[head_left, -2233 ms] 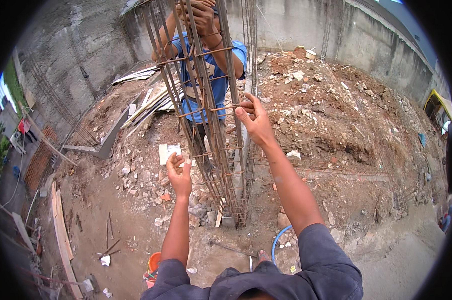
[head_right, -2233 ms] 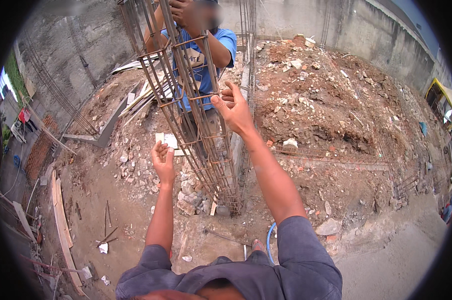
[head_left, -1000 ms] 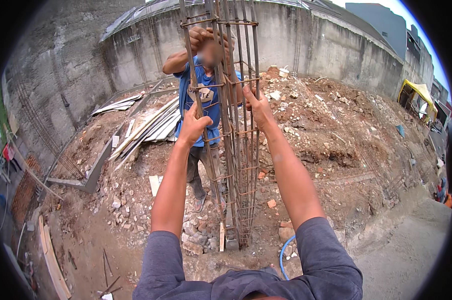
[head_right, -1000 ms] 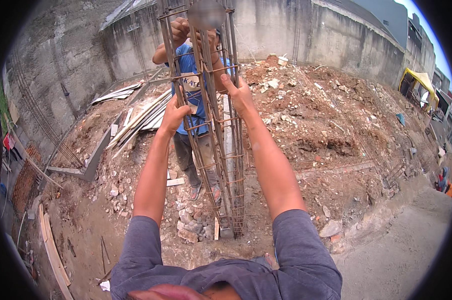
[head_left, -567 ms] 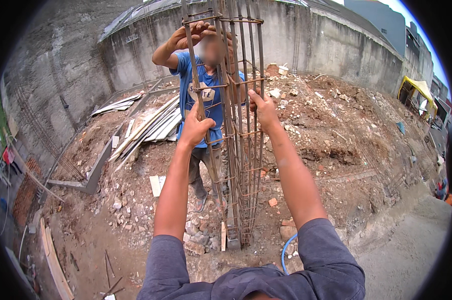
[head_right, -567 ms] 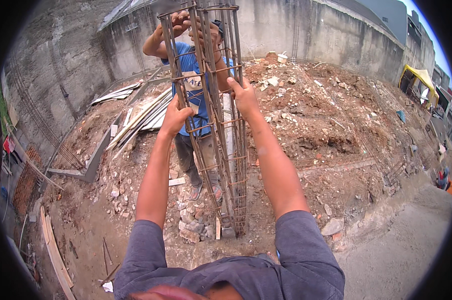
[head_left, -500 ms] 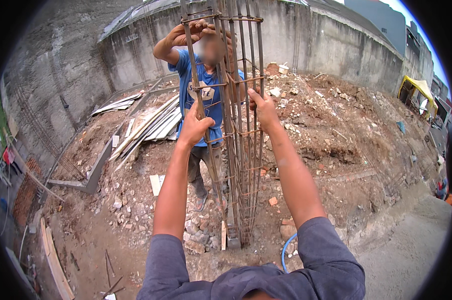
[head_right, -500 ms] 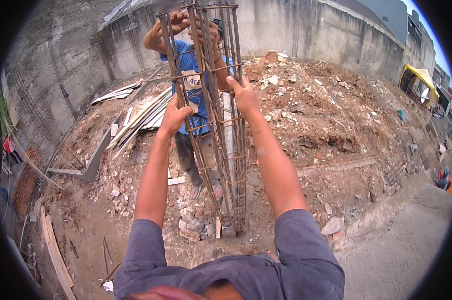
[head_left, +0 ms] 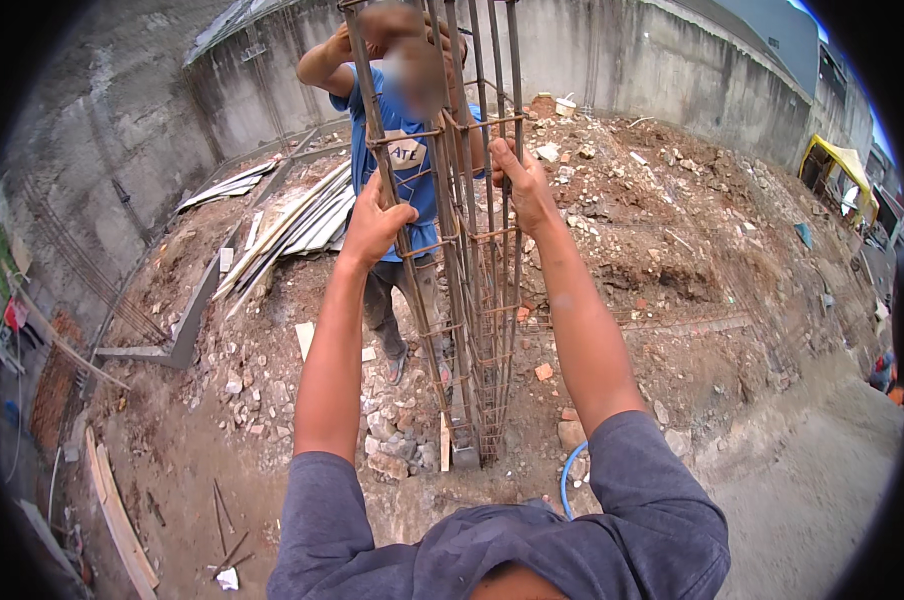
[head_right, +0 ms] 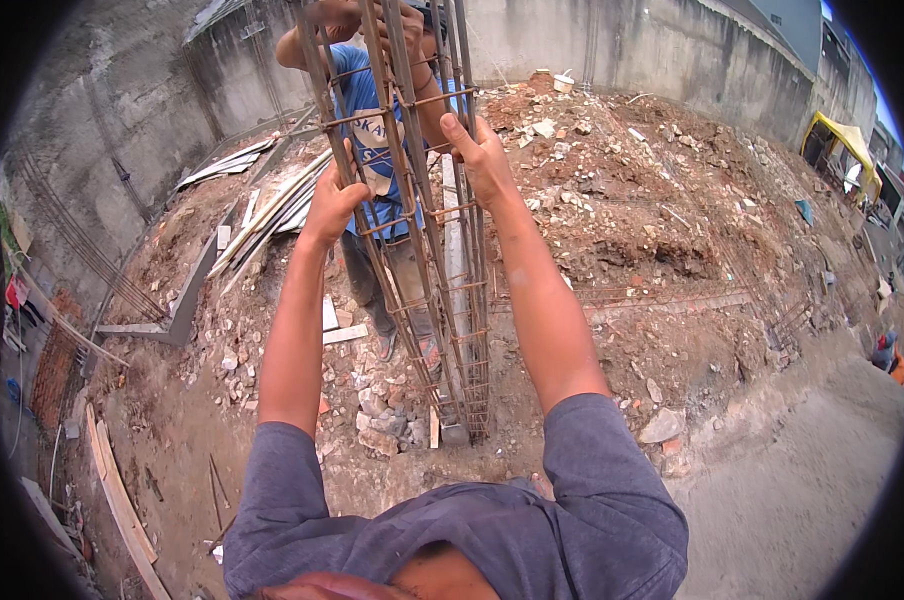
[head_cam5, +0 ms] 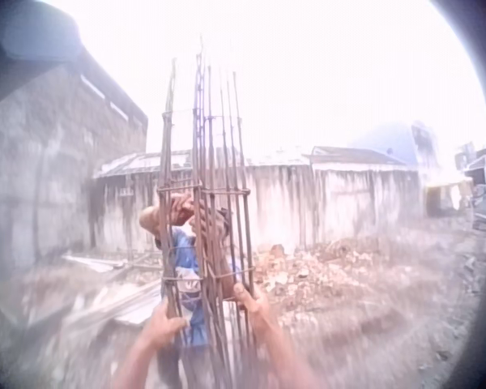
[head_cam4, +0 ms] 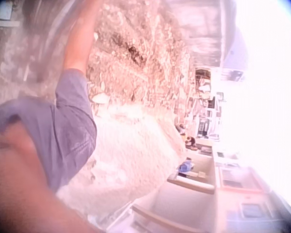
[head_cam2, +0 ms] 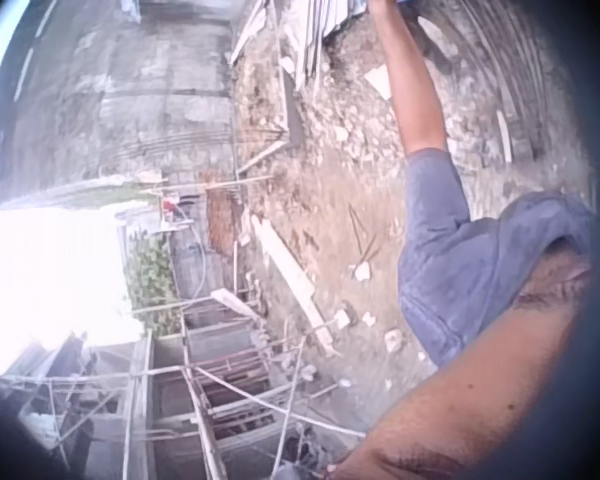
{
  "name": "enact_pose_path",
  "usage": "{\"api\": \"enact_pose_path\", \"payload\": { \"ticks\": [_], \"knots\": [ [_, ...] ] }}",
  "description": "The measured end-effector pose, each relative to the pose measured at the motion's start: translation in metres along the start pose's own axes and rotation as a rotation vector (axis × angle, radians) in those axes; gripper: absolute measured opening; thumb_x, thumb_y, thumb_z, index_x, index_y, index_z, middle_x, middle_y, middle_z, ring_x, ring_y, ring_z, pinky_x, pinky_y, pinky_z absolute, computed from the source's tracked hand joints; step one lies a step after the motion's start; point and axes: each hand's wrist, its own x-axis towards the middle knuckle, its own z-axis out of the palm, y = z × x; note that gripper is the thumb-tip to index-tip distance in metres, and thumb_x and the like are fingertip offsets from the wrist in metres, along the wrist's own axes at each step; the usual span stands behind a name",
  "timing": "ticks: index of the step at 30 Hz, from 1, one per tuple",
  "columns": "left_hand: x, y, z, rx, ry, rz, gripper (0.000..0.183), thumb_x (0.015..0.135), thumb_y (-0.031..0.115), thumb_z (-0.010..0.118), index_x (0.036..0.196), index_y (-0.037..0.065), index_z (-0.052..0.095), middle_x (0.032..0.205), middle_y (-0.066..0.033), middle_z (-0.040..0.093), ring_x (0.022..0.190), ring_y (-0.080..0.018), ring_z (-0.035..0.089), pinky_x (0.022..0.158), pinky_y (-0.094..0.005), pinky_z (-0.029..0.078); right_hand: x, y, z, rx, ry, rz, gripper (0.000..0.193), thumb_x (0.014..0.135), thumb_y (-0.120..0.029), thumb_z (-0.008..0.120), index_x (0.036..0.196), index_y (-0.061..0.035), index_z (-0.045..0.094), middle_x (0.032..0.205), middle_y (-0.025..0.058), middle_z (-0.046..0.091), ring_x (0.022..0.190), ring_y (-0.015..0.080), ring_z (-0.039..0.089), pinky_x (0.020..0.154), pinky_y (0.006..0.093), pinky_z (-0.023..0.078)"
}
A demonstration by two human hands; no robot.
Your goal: The person lifts and positions a vertical rebar cage with assistance from another worker, then uses a metal bar to adjust and align horizontal rebar elements on the ground. The person repeatedly strikes and shifts the rebar to align it with the cage structure.
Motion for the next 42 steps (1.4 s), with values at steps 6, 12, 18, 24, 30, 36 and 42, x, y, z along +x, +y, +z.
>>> {"api": "enact_pose_path", "payload": {
  "ticks": [6, 12, 18, 24, 30, 36, 42],
  "knots": [
    [0.002, -0.01, 0.0, -0.061, 0.011, 0.004, 0.072, 0.078, 0.0, 0.065, 0.147, -0.001, 0.047, 0.119, -0.0027, 0.064, 0.085, -0.0065, 0.059, 0.077, -0.0233, 0.05, 0.0, 0.001, -0.002, -0.013, -0.003, -0.021, 0.05, 0.09, -0.06, 0.074, 0.1, -0.0119, 0.062, 0.087, -0.0048, 0.05, 0.079, 0.0063, 0.047, 0.076, 0.0212, 0.041],
    [0.004, -0.017, -0.007, 0.023, -0.016, -0.047, 0.09, 0.081, 0.005, 0.065, 0.159, -0.011, 0.024, 0.138, -0.0116, 0.056, 0.1, -0.0138, 0.06, 0.091, -0.0281, 0.05, 0.007, 0.012, -0.003, -0.106, 0.029, 0.004, 0.066, 0.083, -0.067, 0.075, 0.111, -0.0076, 0.068, 0.092, 0.0003, 0.062, 0.086, 0.0118, 0.053, 0.081, 0.0293, 0.044],
    [0.002, -0.014, 0.002, -0.037, 0.073, 0.04, 0.057, 0.08, 0.002, 0.066, 0.136, -0.001, 0.054, 0.109, -0.0031, 0.066, 0.093, -0.0099, 0.061, 0.085, -0.0266, 0.051, 0.004, 0.007, -0.002, -0.089, 0.029, -0.038, 0.048, 0.088, -0.053, 0.078, 0.103, -0.008, 0.068, 0.087, -0.0014, 0.059, 0.081, 0.0096, 0.052, 0.077, 0.0281, 0.043],
    [0.005, -0.021, 0.0, -0.023, 0.026, 0.033, 0.061, 0.08, 0.005, 0.068, 0.139, -0.002, 0.054, 0.111, -0.0034, 0.064, 0.092, -0.0092, 0.059, 0.083, -0.0256, 0.049, -0.001, 0.006, -0.005, -0.099, 0.059, -0.085, 0.047, 0.089, -0.047, 0.079, 0.108, -0.0052, 0.069, 0.091, 0.0012, 0.064, 0.087, 0.0115, 0.056, 0.082, 0.0304, 0.045],
    [-0.002, -0.021, -0.004, 0.042, 0.031, 0.038, 0.054, 0.082, 0.007, 0.07, 0.133, -0.001, 0.055, 0.101, -0.0017, 0.063, 0.084, -0.0063, 0.057, 0.074, -0.0244, 0.048, -0.006, 0.004, -0.009, -0.113, 0.056, -0.071, 0.044, 0.089, -0.046, 0.08, 0.106, -0.0068, 0.069, 0.092, -0.0011, 0.064, 0.083, 0.0094, 0.055, 0.079, 0.0287, 0.047],
    [-0.016, 0.002, 0.01, 0.016, 0.03, 0.108, 0.048, 0.083, 0.004, 0.068, 0.13, -0.002, 0.055, 0.103, -0.0048, 0.068, 0.089, -0.0109, 0.064, 0.082, -0.0268, 0.053, -0.014, -0.006, -0.014, -0.033, 0.038, -0.076, 0.042, 0.09, -0.046, 0.079, 0.1, -0.0058, 0.07, 0.084, -0.0025, 0.062, 0.078, 0.0069, 0.055, 0.074, 0.026, 0.047],
    [-0.022, -0.003, 0.01, -0.057, 0.02, 0.044, 0.051, 0.084, 0.004, 0.07, 0.132, -0.004, 0.054, 0.103, -0.0069, 0.07, 0.09, -0.0125, 0.067, 0.084, -0.0278, 0.055, -0.022, -0.01, -0.018, -0.168, 0.096, -0.086, 0.047, 0.098, -0.049, 0.069, 0.107, -0.0032, 0.069, 0.092, 0.0038, 0.068, 0.087, 0.0114, 0.065, 0.083, 0.0275, 0.052]
  ]
}}
